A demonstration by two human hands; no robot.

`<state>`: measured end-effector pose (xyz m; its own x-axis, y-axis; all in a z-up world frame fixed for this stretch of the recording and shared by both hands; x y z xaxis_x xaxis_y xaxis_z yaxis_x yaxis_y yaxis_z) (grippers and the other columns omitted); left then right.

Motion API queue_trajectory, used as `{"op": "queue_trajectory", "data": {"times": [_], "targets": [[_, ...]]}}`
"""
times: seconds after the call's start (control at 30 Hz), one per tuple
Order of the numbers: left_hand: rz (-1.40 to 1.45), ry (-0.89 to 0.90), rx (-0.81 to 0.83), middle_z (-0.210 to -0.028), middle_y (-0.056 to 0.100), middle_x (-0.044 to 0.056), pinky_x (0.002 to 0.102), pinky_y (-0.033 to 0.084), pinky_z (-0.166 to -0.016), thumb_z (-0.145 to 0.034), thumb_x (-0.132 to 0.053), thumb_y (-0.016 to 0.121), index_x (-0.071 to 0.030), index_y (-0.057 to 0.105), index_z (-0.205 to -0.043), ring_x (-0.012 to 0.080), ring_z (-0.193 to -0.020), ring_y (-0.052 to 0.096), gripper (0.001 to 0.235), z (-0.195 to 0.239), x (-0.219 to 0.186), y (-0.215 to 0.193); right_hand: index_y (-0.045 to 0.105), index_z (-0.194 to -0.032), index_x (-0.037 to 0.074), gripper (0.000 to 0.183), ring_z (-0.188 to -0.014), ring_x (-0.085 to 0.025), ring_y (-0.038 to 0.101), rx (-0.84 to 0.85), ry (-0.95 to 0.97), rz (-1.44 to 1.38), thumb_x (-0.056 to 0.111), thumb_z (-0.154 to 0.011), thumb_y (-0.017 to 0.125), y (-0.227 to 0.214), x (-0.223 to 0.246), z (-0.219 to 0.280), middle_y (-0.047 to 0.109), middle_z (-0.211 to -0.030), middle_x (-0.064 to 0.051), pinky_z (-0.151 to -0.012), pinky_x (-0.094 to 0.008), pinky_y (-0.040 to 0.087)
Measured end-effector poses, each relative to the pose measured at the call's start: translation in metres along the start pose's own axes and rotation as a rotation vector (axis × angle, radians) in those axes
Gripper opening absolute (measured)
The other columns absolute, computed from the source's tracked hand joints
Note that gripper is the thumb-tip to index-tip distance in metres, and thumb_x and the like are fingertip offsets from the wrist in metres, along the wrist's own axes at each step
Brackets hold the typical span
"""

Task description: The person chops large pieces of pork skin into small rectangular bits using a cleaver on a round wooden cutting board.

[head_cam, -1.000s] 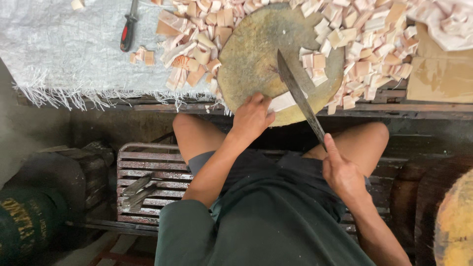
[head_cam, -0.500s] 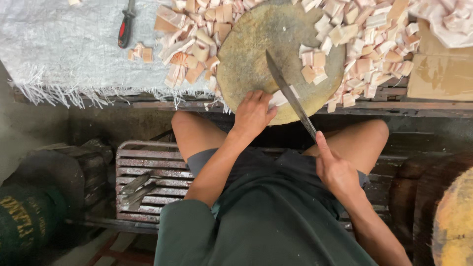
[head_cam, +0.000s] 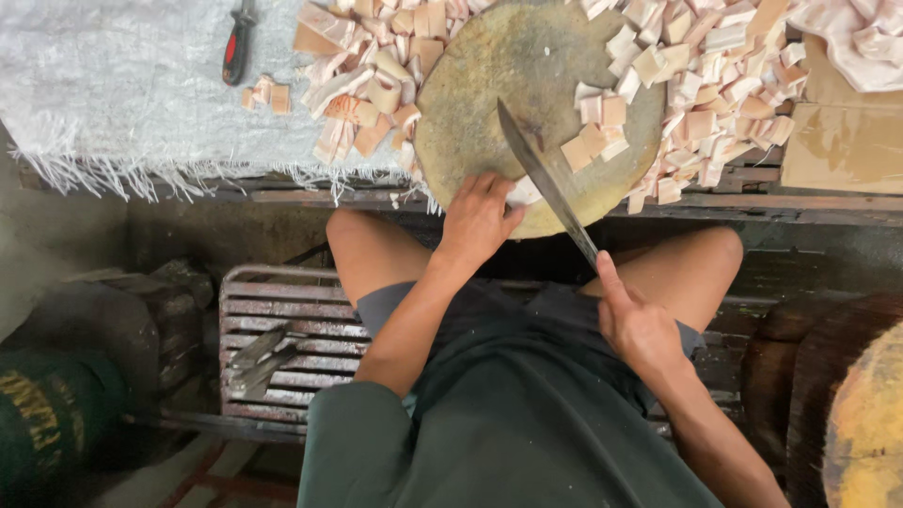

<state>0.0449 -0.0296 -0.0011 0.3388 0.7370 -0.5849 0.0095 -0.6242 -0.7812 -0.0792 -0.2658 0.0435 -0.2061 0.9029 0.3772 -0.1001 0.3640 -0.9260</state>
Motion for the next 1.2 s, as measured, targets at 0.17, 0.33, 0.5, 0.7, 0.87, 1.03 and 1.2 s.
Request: {"op": "queue_trajectory", "data": {"times": [0.17,0.33,0.5,0.7,0.87,1.03,1.2], "targets": [[-0.001,0.023,0.016,-0.106,0.068,0.014,0.047,0.05,-0.093,-0.082,-0.027,0.08,-0.004,0.068,-0.106,0.0386,-0.104,0.061,0.036,-0.005,0.004,-0.002,0.049,-0.154,0.005,0.067,-0.063,-0.033,0.064,-0.201,0.034,-0.246,-0.006,-0.09,0.065,-0.034,-0.001,0.018,0.064,-0.08,-0.016,-0.062,-0.043,0.053],[0.079,0.029,0.052,-0.104,0.066,0.014,0.048,0.048,-0.095,-0.084,-0.032,0.081,-0.002,0.064,-0.102,0.0385,-0.105,0.06,0.04,0.0,0.007,-0.014,0.045,-0.155,0.001,0.067,-0.063,-0.033,0.063,-0.273,-0.094,-0.199,-0.003,-0.091,0.065,-0.016,0.003,0.018,0.064,-0.081,-0.016,-0.059,-0.044,0.051],[0.015,0.05,0.094,-0.105,0.069,0.013,0.047,0.048,-0.093,-0.082,-0.029,0.08,-0.005,0.069,-0.099,0.0377,-0.104,0.061,0.031,-0.005,0.003,-0.019,0.05,-0.152,0.009,0.065,-0.058,-0.04,0.065,0.027,-0.023,-0.022,0.007,-0.089,0.067,0.002,0.0,0.001,0.07,-0.081,-0.022,-0.056,-0.05,0.052],[0.118,-0.04,-0.165,-0.127,0.067,0.019,0.051,0.043,-0.113,-0.086,-0.013,0.073,-0.003,0.066,-0.123,0.038,-0.123,0.06,0.039,-0.028,0.08,-0.041,0.05,-0.156,0.018,0.06,-0.065,-0.041,0.069,-0.016,0.268,-0.286,0.015,-0.097,0.062,0.006,-0.021,-0.003,0.068,-0.077,-0.026,-0.061,-0.049,0.054],[-0.269,-0.243,-0.101,-0.157,0.046,0.015,0.056,0.032,-0.117,-0.094,-0.013,0.069,-0.015,0.046,-0.152,0.0443,-0.141,0.041,0.062,-0.101,0.235,-0.1,0.052,-0.155,0.019,0.058,-0.059,-0.043,0.067,0.073,0.455,-0.218,0.017,-0.098,0.064,0.025,-0.039,-0.026,0.067,-0.07,-0.028,-0.059,-0.05,0.053],[-0.436,-0.401,0.323,-0.162,0.027,0.014,0.061,0.019,-0.117,-0.085,-0.026,0.077,-0.025,0.034,-0.156,0.0483,-0.146,0.02,0.083,-0.153,0.296,-0.114,0.05,-0.155,0.014,0.06,-0.058,-0.033,0.068,0.001,0.419,-0.297,0.016,-0.097,0.064,0.032,-0.042,-0.04,0.067,-0.067,-0.023,-0.056,-0.044,0.053],[-0.339,-0.465,0.461,-0.152,0.048,0.012,0.051,0.044,-0.11,-0.08,-0.035,0.084,-0.02,0.046,-0.146,0.0446,-0.138,0.044,0.078,-0.163,0.313,-0.103,0.048,-0.157,0.011,0.061,-0.058,-0.02,0.066,0.041,0.486,-0.381,0.015,-0.098,0.064,0.041,-0.048,-0.051,0.069,-0.067,-0.017,-0.057,-0.037,0.054]]}}
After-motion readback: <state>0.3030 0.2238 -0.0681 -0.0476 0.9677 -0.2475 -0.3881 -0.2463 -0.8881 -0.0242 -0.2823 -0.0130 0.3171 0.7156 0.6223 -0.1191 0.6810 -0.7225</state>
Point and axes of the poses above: each hand's wrist, its own z-axis away from the middle knuckle, its own y-axis out of the palm, x = y × z, the point moved 4 cm from there along -z, towards the middle knuckle
